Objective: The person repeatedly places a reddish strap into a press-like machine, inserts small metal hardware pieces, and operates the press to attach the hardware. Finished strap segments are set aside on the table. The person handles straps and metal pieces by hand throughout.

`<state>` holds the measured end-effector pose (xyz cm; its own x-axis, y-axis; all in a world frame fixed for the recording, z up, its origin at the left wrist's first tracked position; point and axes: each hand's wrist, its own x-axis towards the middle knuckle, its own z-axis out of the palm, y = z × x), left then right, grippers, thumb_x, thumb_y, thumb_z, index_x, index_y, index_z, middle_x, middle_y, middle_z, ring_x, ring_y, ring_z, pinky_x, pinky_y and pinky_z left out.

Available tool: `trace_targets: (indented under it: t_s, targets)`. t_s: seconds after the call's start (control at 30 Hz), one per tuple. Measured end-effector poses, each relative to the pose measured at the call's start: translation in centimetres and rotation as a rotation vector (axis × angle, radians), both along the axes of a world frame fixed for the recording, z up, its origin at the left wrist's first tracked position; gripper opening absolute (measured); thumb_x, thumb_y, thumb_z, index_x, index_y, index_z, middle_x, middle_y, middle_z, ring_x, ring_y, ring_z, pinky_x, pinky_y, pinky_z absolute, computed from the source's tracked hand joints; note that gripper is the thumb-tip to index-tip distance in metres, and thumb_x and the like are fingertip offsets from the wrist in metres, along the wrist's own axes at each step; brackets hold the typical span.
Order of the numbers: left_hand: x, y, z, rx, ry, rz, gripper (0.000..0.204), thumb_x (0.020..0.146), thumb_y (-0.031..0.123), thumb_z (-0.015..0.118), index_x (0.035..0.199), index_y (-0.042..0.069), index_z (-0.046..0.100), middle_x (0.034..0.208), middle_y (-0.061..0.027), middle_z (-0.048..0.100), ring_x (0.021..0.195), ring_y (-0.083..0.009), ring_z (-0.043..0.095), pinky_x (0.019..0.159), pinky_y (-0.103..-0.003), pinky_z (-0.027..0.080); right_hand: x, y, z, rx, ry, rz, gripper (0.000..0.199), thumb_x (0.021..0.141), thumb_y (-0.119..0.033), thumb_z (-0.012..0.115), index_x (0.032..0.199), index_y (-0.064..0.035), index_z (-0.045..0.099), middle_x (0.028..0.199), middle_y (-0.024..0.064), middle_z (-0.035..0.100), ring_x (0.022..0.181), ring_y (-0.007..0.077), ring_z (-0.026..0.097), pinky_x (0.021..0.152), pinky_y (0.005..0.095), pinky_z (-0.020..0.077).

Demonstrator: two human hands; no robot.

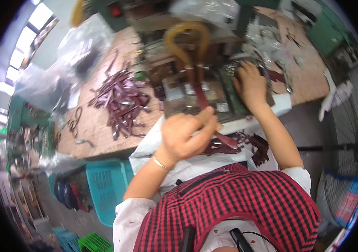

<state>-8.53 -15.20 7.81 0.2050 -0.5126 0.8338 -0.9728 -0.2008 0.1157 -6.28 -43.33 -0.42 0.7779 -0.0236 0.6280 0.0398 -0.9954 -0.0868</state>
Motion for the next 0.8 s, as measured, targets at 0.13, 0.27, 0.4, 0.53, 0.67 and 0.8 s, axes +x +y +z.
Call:
trace_targets:
  t_s: [0.13, 0.27, 0.4, 0.53, 0.67, 0.8]
  targets:
    - [-4.1, 3.0, -1.1, -0.078, 0.189, 0.084, 0.034, 0.073, 0.002, 0.082, 0.106, 0.005, 0.074, 0.115, -0.0161, 0.075, 0.075, -0.023, 0.071, 0.061, -0.032, 0.054, -1.3, 0.5, 0.3, 0.167, -0.12, -0.005, 0.014, 0.081, -0.011, 0.076, 0.087, -0.0044, 0.066, 0.1, 0.0145, 0.069, 0.103, 0.0344, 0.066, 0.086, 0.0455, 0.0538]
    - [-5.0, 11.1, 1.5, -0.173, 0.134, 0.629, 0.012, 0.096, -0.001, 0.063, 0.104, 0.002, 0.071, 0.099, -0.0155, 0.074, 0.075, -0.0193, 0.07, 0.066, -0.028, 0.056, -2.9, -0.2, 0.4, 0.357, -0.078, -0.115, 0.013, 0.083, -0.013, 0.074, 0.092, -0.0042, 0.069, 0.083, 0.014, 0.068, 0.078, 0.0351, 0.065, 0.072, 0.0437, 0.0509]
    - [2.2, 13.7, 4.8, -0.497, 0.257, 0.641, 0.012, 0.096, -0.004, 0.065, 0.107, -0.002, 0.07, 0.104, -0.011, 0.072, 0.092, -0.0196, 0.069, 0.081, -0.027, 0.056, -2.4, 1.1, 2.0, 0.649, -0.018, -0.123, 0.015, 0.087, -0.011, 0.072, 0.1, -0.0029, 0.072, 0.088, 0.0138, 0.071, 0.08, 0.0304, 0.068, 0.075, 0.0395, 0.0528]
    - [11.8, 17.3, -0.2, 0.39, 0.097, 0.895, 0.029, 0.08, -0.001, 0.071, 0.106, 0.009, 0.076, 0.128, -0.0108, 0.069, 0.114, -0.0321, 0.062, 0.102, -0.043, 0.048, -0.9, 1.6, 1.9, 0.751, -0.06, 0.031, 0.018, 0.09, -0.01, 0.071, 0.107, -0.0035, 0.075, 0.097, 0.0138, 0.074, 0.088, 0.0295, 0.071, 0.081, 0.0367, 0.0544]
    - [15.7, 21.5, -10.2, 0.495, 0.239, 0.881, 0.035, 0.076, -0.001, 0.067, 0.108, 0.01, 0.077, 0.137, -0.0125, 0.064, 0.116, -0.0361, 0.06, 0.102, -0.044, 0.049, -2.5, 1.3, 1.7, 0.552, -0.056, -0.04, 0.014, 0.088, -0.01, 0.073, 0.099, -0.004, 0.077, 0.095, 0.0148, 0.074, 0.089, 0.0318, 0.071, 0.081, 0.0361, 0.0542]
    - [12.9, 21.4, -9.4, 0.175, 0.137, 0.856, 0.027, 0.089, 0.003, 0.067, 0.114, 0.009, 0.075, 0.114, -0.0117, 0.073, 0.098, -0.0318, 0.067, 0.089, -0.04, 0.053, -8.4, -0.5, 1.8, 0.664, 0.054, -0.172, 0.017, 0.087, -0.009, 0.074, 0.103, -0.0044, 0.077, 0.094, 0.0112, 0.075, 0.089, 0.0236, 0.071, 0.082, 0.0323, 0.0533]
